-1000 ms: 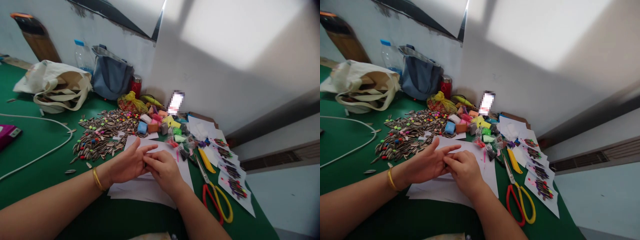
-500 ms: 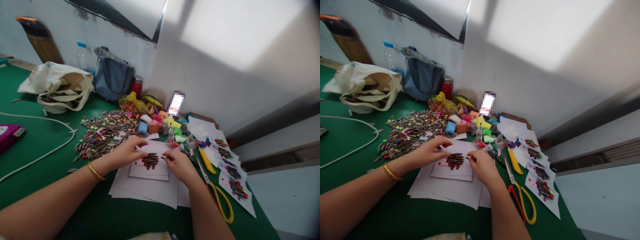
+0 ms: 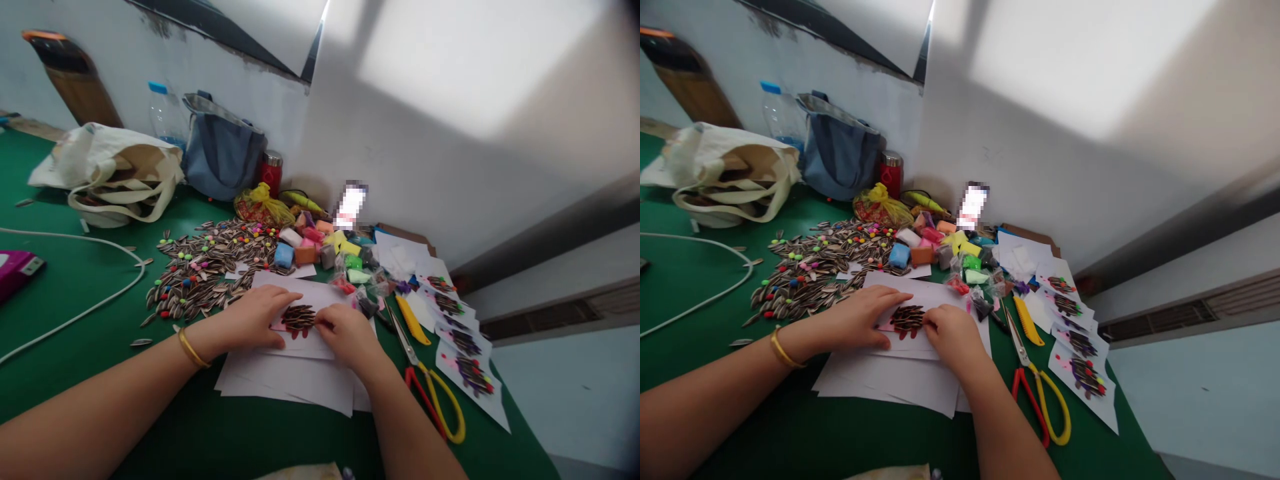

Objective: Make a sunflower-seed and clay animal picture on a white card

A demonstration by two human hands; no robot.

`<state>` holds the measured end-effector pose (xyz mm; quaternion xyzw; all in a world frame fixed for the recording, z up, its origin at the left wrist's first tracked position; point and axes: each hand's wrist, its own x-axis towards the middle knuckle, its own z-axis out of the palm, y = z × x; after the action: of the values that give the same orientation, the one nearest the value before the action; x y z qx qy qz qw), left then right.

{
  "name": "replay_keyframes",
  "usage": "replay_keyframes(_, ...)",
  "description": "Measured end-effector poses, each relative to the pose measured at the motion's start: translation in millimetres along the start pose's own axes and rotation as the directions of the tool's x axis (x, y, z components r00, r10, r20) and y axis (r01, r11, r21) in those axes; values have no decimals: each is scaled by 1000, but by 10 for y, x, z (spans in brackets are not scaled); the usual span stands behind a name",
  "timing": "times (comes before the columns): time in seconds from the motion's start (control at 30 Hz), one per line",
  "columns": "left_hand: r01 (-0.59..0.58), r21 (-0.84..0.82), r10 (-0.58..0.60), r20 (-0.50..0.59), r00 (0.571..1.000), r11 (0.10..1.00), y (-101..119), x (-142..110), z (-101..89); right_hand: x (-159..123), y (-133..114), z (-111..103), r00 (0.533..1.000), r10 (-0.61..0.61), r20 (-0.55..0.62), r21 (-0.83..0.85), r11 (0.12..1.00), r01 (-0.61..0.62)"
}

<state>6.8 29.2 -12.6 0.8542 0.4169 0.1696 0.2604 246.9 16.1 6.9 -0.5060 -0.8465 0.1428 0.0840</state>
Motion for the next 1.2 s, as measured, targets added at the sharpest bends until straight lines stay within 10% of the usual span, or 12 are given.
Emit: replay_keyframes(1.2,46,127,-54,64,996,991,52,9,-93,20,-90,41,1000,9,20,-160,987,-6)
